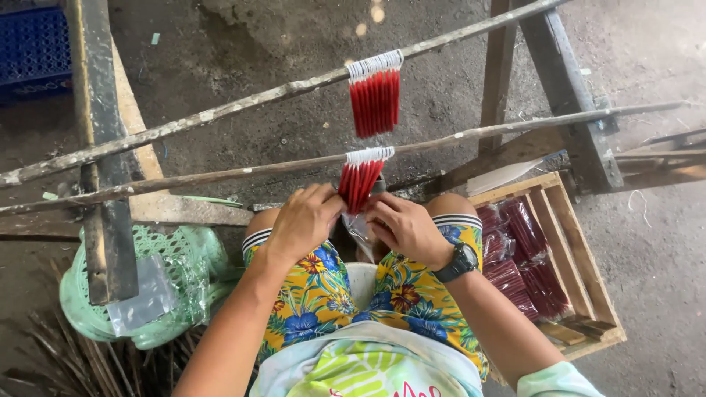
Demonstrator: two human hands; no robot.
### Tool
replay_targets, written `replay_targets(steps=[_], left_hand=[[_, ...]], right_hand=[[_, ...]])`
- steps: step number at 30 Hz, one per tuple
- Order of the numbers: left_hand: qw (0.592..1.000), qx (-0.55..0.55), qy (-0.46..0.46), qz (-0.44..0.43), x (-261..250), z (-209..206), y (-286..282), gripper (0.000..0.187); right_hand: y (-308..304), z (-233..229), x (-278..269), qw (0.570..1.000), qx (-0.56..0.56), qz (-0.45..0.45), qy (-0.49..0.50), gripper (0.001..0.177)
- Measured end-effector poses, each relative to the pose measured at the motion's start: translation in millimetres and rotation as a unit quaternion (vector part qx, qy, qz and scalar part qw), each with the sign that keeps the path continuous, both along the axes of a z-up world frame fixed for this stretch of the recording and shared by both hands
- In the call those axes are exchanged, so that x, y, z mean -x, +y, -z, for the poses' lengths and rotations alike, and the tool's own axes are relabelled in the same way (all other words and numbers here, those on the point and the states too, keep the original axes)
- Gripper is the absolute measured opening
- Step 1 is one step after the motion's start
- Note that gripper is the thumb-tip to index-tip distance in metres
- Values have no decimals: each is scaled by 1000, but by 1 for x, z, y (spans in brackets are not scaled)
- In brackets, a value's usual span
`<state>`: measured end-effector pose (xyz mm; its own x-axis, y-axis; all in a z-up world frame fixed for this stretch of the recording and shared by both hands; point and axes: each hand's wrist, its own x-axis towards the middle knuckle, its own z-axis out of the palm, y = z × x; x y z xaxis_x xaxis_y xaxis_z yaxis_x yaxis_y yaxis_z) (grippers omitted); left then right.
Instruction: Packaging bundles of red incense sticks into plastic sleeves and hanging them on a wooden rack.
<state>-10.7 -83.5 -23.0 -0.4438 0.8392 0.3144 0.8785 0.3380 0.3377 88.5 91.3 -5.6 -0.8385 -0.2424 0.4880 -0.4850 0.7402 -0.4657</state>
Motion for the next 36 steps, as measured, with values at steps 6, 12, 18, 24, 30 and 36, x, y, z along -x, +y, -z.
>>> replay_targets(steps=[6, 12, 18, 24, 30, 36], left_hand=[[994, -31, 90, -59, 16, 18, 6, 4], [992, -57, 68, -86, 11, 27, 5, 8], [985, -134, -89, -60, 1, -6, 12, 8], [966, -173, -187, -36, 5, -25, 12, 11], [871, -289, -396, -28, 24, -27, 21, 16], [892, -314, -315, -85, 80, -17, 71, 56]], right_hand=[[14, 5, 10, 994, -88, 59, 32, 13], [11, -9, 2, 988, -107, 105, 35, 10], [-1, -20, 0, 994, -56, 92, 6, 12], [5, -33, 3, 992, -53, 113, 30, 8], [2, -45, 0, 993, -45, 105, 44, 5], [-6, -45, -7, 993, -21, 113, 29, 4]])
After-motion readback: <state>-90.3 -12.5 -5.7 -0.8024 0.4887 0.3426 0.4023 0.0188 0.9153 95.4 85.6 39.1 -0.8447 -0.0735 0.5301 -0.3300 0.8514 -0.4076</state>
